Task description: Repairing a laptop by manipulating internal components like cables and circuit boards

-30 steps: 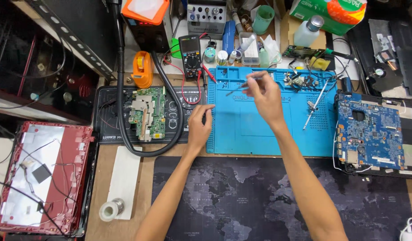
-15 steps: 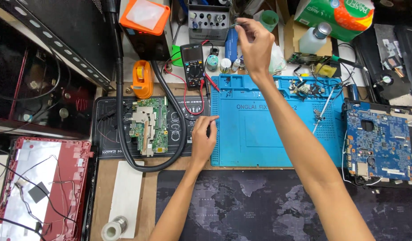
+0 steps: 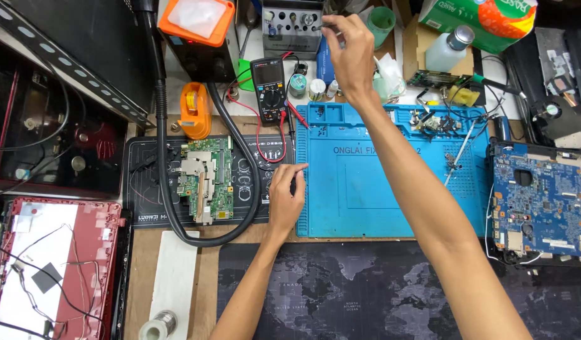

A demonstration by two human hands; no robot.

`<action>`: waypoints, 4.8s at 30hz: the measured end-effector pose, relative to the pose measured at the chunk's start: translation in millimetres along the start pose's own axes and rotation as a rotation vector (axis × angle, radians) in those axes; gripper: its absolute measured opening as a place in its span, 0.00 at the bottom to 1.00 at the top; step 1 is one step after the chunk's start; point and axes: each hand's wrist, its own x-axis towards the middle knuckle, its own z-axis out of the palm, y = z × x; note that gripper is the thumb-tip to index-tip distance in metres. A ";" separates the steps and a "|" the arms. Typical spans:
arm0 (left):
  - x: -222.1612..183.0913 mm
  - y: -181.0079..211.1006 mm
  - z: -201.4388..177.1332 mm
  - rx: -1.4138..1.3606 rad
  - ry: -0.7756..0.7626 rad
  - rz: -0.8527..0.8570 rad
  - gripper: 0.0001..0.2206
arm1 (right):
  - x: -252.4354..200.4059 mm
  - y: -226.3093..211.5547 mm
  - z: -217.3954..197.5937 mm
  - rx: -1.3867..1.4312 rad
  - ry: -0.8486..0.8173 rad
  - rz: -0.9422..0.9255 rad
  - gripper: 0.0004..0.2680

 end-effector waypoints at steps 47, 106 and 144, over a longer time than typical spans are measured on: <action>-16.4 15.6 -42.2 0.255 0.157 0.041 0.09 | -244.8 -116.3 -91.6 0.357 -0.302 0.494 0.05; -36.8 27.0 -27.9 0.259 -0.508 0.186 0.38 | -286.5 -87.0 -159.7 1.054 -0.028 1.018 0.15; -19.3 -8.3 -78.7 0.555 0.228 0.097 0.12 | -292.9 -83.6 -159.8 1.016 -0.016 1.054 0.16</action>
